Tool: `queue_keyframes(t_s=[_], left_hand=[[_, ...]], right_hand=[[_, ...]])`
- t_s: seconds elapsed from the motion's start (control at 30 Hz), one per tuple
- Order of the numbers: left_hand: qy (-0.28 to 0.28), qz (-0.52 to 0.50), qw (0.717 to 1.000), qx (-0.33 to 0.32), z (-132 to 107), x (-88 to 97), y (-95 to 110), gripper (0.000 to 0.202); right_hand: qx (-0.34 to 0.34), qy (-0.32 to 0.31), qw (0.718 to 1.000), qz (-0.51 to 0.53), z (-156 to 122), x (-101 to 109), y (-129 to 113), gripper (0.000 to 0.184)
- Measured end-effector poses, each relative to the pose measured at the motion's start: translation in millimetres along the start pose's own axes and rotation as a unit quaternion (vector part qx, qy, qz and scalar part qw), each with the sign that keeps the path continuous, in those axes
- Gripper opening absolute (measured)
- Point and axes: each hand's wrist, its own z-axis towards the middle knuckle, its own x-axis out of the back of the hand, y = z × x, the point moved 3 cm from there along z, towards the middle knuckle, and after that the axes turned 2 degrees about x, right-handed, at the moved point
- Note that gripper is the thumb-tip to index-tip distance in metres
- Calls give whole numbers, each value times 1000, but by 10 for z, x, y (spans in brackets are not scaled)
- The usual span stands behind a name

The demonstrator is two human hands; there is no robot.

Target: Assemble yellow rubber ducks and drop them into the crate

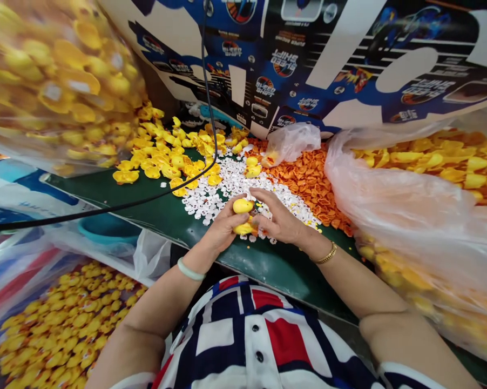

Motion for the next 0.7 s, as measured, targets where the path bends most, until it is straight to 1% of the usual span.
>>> queue_keyframes(t_s=[0.03,0.07,0.1,0.17,0.2,0.27,0.3,0.37,0.43,0.5,0.53,0.6,0.63,0.7], left_hand=[[1,32,999,-8,-20,4,11,66],[4,70,997,-19,-40,6,22,68],[10,115,993,-37,-61,10,33,68],[33,210,973,-86,-108,18,54,66],[47,249,961,-110,-133,20,59,64],[70,293,943,-142,-177,18,53,62],[78,297,940,-148,-193,17,43,61],[87,285,944,-144,-200,14,21,59],[79,247,959,-117,-170,13,6,59],[69,172,978,-100,-120,10,19,60],[69,124,985,-102,-95,7,36,61],[73,36,990,-118,-55,-13,68,62],[74,5,990,-122,-43,-32,71,62],[75,-29,989,-124,-35,-83,48,60]], right_hand=[[-26,16,1000,5,-6,24,18,56],[-45,16,999,11,-11,33,27,55],[-53,2,998,19,-14,27,26,54],[-56,-25,997,41,-26,-10,8,51],[-58,-25,997,48,-36,-32,-1,48],[-71,2,996,54,-64,-76,-12,42],[-79,23,995,53,-80,-97,-12,40],[-98,61,992,51,-111,-134,-2,40],[-110,77,989,64,-134,-160,15,42],[-113,74,988,80,-151,-169,23,48],[-111,69,988,80,-159,-169,18,52],[-108,62,991,57,-174,-170,-10,59],[-108,58,992,38,-180,-175,-31,59],[-106,53,993,-3,-185,-196,-80,52]])
